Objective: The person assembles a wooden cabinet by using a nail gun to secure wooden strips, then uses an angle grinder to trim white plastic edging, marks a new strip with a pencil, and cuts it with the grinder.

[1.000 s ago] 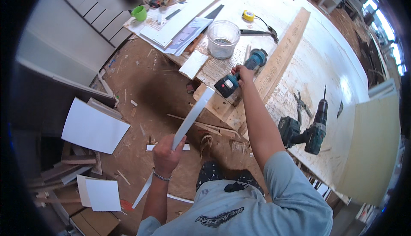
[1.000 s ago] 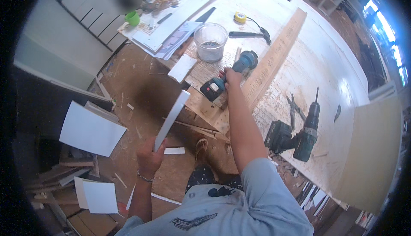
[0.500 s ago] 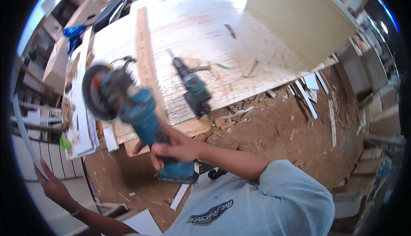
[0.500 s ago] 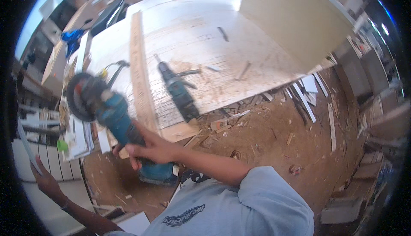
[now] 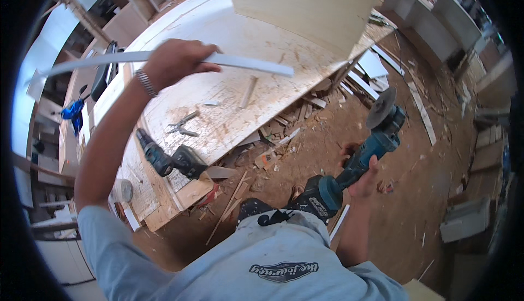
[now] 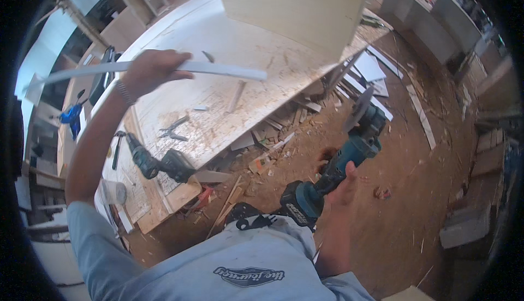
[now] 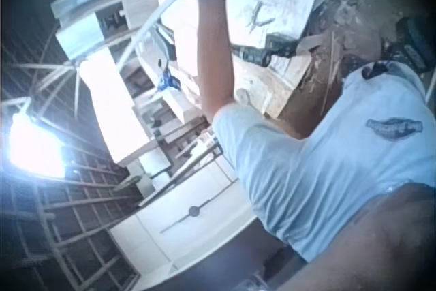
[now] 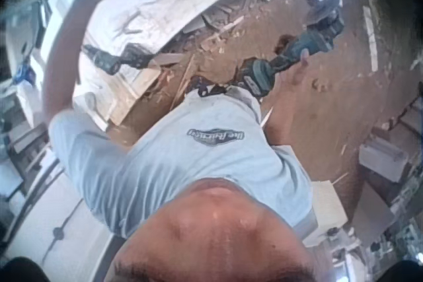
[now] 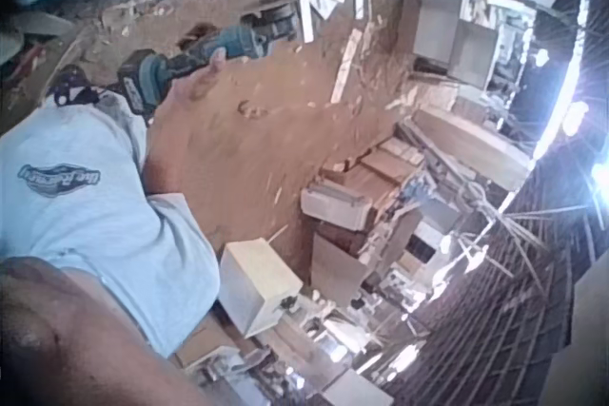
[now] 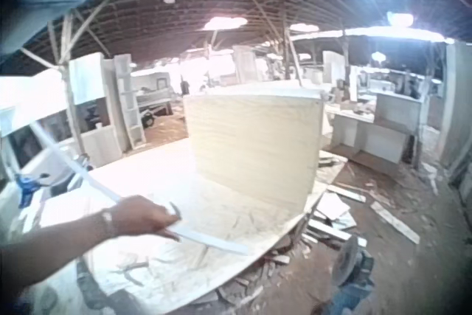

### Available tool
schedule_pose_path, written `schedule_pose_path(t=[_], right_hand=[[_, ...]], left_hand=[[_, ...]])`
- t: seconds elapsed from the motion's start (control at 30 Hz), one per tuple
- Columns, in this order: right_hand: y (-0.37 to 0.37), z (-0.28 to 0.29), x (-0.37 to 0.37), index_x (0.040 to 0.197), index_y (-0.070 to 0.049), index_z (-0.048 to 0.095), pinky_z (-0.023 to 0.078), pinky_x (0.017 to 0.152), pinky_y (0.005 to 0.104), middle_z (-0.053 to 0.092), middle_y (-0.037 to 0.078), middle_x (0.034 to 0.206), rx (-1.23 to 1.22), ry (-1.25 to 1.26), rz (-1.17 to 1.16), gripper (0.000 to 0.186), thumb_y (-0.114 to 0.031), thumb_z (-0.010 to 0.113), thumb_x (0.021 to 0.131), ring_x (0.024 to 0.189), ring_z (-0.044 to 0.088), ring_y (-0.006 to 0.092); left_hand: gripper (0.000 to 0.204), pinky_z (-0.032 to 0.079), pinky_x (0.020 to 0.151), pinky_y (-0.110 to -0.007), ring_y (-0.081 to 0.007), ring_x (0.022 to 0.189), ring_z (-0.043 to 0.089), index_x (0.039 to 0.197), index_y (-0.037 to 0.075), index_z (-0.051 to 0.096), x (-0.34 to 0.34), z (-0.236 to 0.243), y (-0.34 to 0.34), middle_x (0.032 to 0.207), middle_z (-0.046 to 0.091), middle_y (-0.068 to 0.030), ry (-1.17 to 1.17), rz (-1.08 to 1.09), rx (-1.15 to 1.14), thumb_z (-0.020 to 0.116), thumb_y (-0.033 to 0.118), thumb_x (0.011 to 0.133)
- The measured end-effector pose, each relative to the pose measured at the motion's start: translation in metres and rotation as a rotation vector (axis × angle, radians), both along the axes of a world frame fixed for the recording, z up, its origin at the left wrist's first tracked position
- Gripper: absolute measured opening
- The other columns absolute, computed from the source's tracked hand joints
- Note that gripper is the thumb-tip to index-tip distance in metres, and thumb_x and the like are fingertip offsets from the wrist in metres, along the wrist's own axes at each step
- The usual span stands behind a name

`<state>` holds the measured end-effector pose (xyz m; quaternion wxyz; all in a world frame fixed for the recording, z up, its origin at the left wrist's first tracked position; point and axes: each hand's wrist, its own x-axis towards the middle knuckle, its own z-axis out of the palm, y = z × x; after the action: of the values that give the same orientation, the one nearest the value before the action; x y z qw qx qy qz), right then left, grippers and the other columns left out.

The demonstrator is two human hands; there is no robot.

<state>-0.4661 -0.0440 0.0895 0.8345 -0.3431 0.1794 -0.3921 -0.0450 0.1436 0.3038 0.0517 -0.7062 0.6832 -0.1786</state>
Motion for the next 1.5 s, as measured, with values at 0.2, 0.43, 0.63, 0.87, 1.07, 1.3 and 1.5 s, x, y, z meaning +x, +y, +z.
schedule_pose_path(t=[0.2, 0.43, 0.63, 0.87, 1.07, 1.3, 1.5], right_hand=[[-0.026, -0.031, -0.028, 0.118, -0.001, 0.058, 0.062, 0.069, 0.0453, 0.068, 0.017, 0.099, 0.152, 0.131, -0.12, 0.058, -0.049, 0.072, 0.088, 0.08, 0.073, 0.0332], [-0.058, -0.072, 0.008, 0.118, -0.001, 0.056, 0.061, 0.068, 0.0431, 0.068, 0.017, 0.093, 0.289, 0.525, -0.091, 0.058, -0.053, 0.063, 0.094, 0.082, 0.072, 0.0299], [-0.072, -0.108, 0.074, 0.111, -0.005, 0.057, 0.058, 0.058, 0.0366, 0.066, 0.013, 0.084, 0.621, 0.434, -0.206, 0.054, -0.056, 0.062, 0.093, 0.064, 0.066, 0.0215], [-0.091, -0.135, 0.133, 0.11, -0.007, 0.055, 0.05, 0.049, 0.0314, 0.063, 0.01, 0.075, 0.699, 0.388, -0.276, 0.055, -0.059, 0.061, 0.093, 0.055, 0.06, 0.0177], [-0.093, -0.15, 0.143, 0.111, -0.005, 0.055, 0.049, 0.048, 0.0313, 0.063, 0.009, 0.074, 0.73, 0.421, -0.242, 0.056, -0.059, 0.06, 0.094, 0.053, 0.058, 0.0168], [-0.096, -0.16, 0.151, 0.104, -0.007, 0.056, 0.051, 0.048, 0.0328, 0.063, 0.008, 0.071, 0.694, 0.511, -0.188, 0.056, -0.061, 0.06, 0.093, 0.052, 0.059, 0.0173], [-0.097, -0.168, 0.159, 0.1, -0.007, 0.055, 0.052, 0.048, 0.0345, 0.062, 0.009, 0.07, 0.694, 0.505, -0.206, 0.055, -0.061, 0.061, 0.093, 0.052, 0.06, 0.0189]], left_hand=[[0.044, 0.053, 0.064, -0.045, -0.034, 0.073, 0.066, 0.094, 0.013, 0.059, 0.029, -0.169, -0.179, 0.078, 0.063, -0.0092, 0.249, -0.344, 0.343, 0.063, 0.056, 0.092], [0.037, 0.051, 0.08, -0.046, -0.0315, 0.088, 0.065, 0.115, 0.019, 0.068, 0.087, -0.323, -0.315, 0.088, 0.065, -0.0079, 0.493, -0.363, 0.36, 0.068, 0.048, 0.092], [0.053, 0.042, 0.109, -0.047, -0.0328, 0.128, 0.049, 0.134, 0.023, 0.063, 0.101, -0.38, -0.379, 0.128, 0.057, -0.0114, 0.444, -0.399, 0.304, 0.067, 0.053, 0.091], [0.065, 0.031, 0.121, -0.048, -0.0324, 0.146, 0.037, 0.145, 0.015, 0.053, 0.069, -0.431, -0.405, 0.147, 0.048, -0.0136, 0.621, -0.159, -0.119, 0.064, 0.052, 0.093], [0.056, 0.03, 0.121, -0.047, -0.0293, 0.144, 0.041, 0.142, 0.012, 0.055, 0.05, -0.418, -0.405, 0.146, 0.051, -0.0131, 0.638, -0.024, -0.181, 0.059, 0.041, 0.094], [0.052, 0.035, 0.118, -0.047, -0.0301, 0.138, 0.046, 0.142, 0.016, 0.056, 0.047, -0.412, -0.405, 0.144, 0.052, -0.0109, 0.626, -0.016, -0.186, 0.06, 0.032, 0.093], [0.051, 0.031, 0.121, -0.048, -0.0302, 0.142, 0.043, 0.139, 0.013, 0.057, 0.044, -0.408, -0.407, 0.145, 0.051, -0.012, 0.654, 0.01, -0.139, 0.057, 0.033, 0.093]])
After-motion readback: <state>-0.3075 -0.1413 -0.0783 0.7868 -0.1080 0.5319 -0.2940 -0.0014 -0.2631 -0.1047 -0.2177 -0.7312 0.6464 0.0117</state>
